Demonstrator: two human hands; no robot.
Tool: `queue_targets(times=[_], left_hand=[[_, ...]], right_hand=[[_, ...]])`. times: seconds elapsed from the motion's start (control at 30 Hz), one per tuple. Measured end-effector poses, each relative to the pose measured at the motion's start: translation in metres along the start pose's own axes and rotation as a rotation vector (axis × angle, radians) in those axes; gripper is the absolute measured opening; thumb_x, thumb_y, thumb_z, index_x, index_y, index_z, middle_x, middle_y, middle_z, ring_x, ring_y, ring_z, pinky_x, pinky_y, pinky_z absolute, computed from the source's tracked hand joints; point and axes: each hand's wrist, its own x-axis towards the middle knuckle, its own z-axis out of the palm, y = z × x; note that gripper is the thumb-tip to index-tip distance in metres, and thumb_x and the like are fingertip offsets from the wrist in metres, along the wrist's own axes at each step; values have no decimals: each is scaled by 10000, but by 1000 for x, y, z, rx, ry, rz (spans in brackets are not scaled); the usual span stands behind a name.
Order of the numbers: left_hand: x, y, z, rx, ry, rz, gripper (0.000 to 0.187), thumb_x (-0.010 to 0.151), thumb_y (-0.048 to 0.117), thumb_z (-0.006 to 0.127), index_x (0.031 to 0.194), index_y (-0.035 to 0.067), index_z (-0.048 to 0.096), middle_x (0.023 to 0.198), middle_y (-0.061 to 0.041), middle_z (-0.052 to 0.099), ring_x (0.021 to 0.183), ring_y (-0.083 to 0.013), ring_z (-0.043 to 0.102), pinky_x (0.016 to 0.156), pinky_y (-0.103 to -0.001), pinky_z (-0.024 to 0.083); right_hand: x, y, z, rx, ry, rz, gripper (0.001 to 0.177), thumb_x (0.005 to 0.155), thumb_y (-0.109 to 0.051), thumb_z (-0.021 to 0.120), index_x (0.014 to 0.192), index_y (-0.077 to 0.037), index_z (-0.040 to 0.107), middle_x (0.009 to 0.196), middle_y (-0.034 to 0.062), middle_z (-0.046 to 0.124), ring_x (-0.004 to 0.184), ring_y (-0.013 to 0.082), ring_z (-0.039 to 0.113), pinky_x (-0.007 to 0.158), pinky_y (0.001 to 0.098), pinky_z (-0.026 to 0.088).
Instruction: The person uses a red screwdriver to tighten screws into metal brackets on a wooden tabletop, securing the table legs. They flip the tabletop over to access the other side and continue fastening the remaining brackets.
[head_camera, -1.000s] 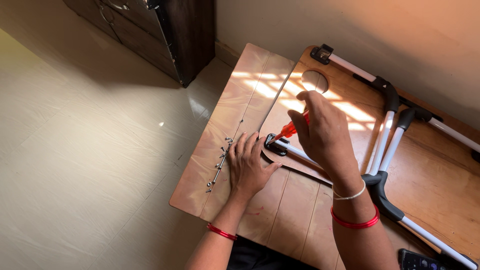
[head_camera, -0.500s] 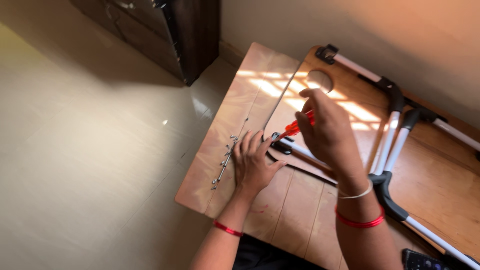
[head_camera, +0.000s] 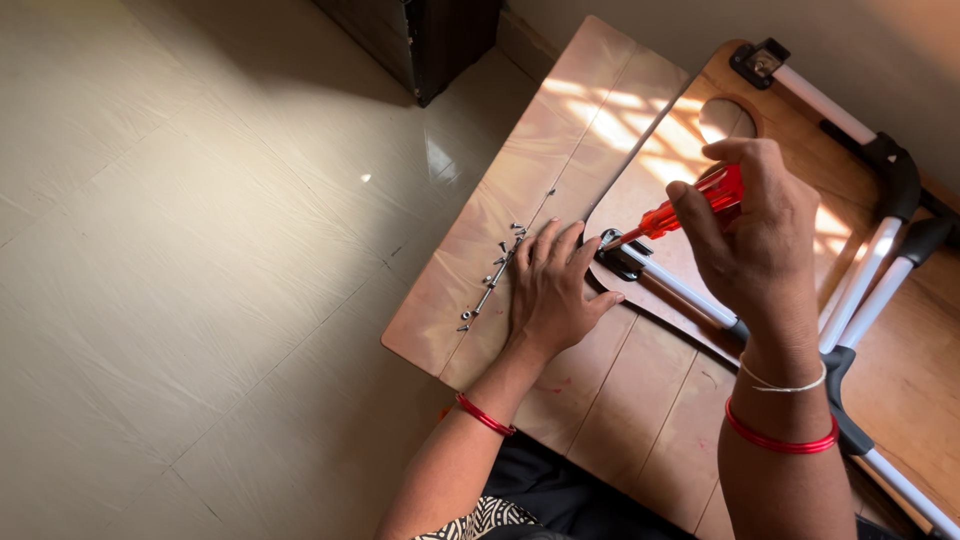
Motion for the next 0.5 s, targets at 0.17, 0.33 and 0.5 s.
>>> queue_targets(times=[0.17, 0.33, 0.5], left_hand=[[-3, -1, 3, 6, 16, -1, 685, 719, 414, 884, 1269, 79, 651, 1399, -129, 584, 1376, -345, 460, 1171, -540, 289], [-6, -2, 6, 6, 9, 26, 666, 712, 371, 881, 1271, 79, 665, 1387, -115, 588, 1348, -304, 491, 1159, -506, 307], [-5, -1, 3, 13, 30, 39, 644, 704, 364, 887, 1247, 79, 689, 1379, -109, 587, 1334, -296, 492, 1147, -505, 304]], right_hand=[[-9, 5, -8, 14, 1, -48, 204, 1057, -137, 764, 1092, -1, 615, 798, 111, 665, 701, 190, 655, 644, 313, 485], [-11, 9, -26, 98, -103, -87, 156, 1037, -140, 698, 1062, -11, 614, 919, 110, 708, 773, 202, 701, 637, 313, 526], [-9, -6, -26, -275, -45, -48, 280, 1074, -295, 674, 1075, -15, 664, 771, 112, 666, 670, 241, 644, 599, 381, 477]])
